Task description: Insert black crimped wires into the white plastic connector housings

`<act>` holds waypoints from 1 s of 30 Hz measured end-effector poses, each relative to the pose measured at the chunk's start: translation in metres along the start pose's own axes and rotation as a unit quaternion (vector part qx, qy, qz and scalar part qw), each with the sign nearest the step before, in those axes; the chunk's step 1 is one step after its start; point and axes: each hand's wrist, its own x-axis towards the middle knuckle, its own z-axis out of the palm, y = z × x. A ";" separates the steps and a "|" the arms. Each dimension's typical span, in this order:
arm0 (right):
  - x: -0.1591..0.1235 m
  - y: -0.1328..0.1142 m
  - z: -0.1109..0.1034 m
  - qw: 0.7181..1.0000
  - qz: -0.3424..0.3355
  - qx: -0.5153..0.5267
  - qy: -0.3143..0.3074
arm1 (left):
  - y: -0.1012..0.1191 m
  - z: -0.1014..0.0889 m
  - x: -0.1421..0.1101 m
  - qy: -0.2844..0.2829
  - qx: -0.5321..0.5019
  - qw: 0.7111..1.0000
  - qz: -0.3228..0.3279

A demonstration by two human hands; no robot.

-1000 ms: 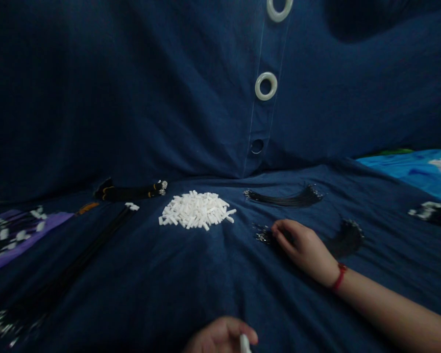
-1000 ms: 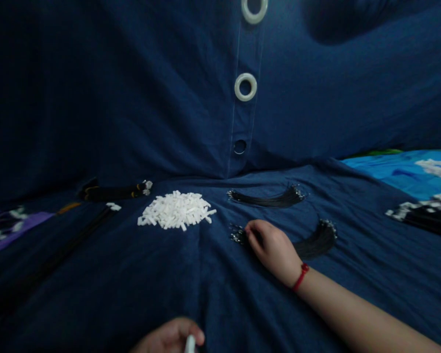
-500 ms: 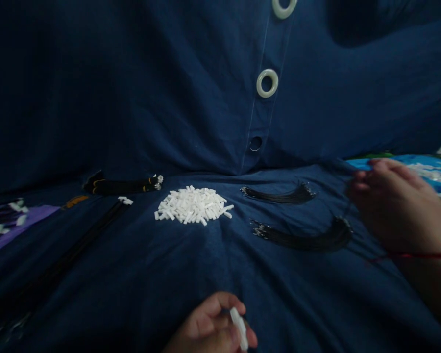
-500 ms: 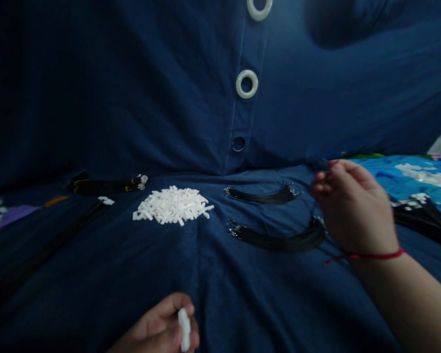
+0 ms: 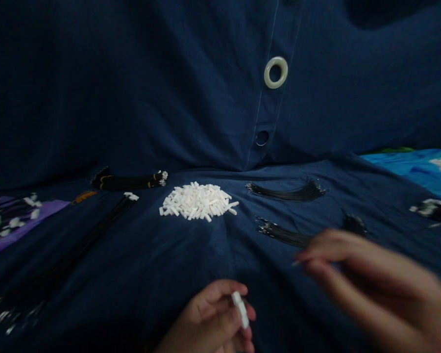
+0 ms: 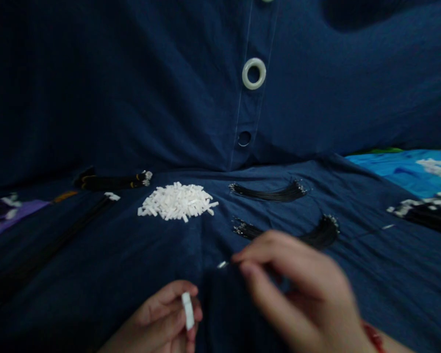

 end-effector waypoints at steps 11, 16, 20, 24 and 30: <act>0.004 -0.008 0.050 0.986 -0.018 0.104 -0.131 | 0.000 -0.014 0.013 -0.055 0.062 0.995 0.053; 0.001 -0.002 0.048 0.984 -0.012 0.107 -0.141 | 0.003 -0.015 0.011 -0.025 0.100 0.994 0.041; -0.002 -0.003 0.045 0.988 -0.042 0.078 -0.126 | 0.006 -0.012 0.006 -0.015 0.104 0.994 0.013; -0.003 -0.004 0.046 0.989 -0.085 0.052 -0.107 | 0.008 -0.007 0.001 -0.019 0.100 0.995 -0.009; -0.004 -0.008 0.047 0.989 -0.100 0.002 -0.107 | 0.009 -0.002 -0.002 -0.007 0.120 0.993 0.001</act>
